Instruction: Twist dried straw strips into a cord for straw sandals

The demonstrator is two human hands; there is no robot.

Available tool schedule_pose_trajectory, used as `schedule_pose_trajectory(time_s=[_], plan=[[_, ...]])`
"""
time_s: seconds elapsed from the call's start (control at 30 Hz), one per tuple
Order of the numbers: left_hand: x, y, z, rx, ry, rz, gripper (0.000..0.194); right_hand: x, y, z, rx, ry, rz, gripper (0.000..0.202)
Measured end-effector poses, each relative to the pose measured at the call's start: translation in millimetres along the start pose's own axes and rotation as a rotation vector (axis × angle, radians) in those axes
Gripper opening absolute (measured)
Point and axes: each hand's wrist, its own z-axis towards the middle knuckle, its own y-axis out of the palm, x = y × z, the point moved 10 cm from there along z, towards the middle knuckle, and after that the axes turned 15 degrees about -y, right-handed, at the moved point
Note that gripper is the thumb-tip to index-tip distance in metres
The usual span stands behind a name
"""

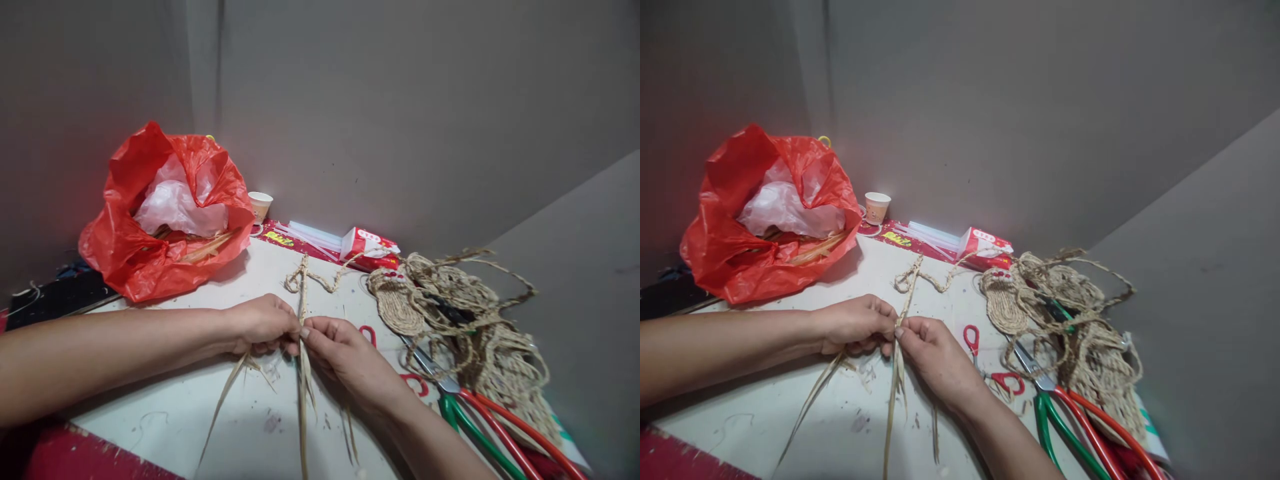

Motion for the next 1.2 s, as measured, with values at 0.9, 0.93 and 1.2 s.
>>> schedule_pose_trajectory(time_s=[0.9,0.93,1.2], plan=[[13.7,-11.0,-2.8,0.007,0.14,0.032,0.012,3.5,-10.9,-1.7,-0.01,0.021,-0.063,0.031],[14.8,-11.2,-4.4,0.008,0.142,0.028,0.011,5.4,-10.9,-1.8,-0.009,0.032,-0.04,0.032],[13.2,-12.8,-2.3,0.04,0.142,0.08,0.017,9.7,-7.9,-2.8,0.028,0.096,0.061,0.036]])
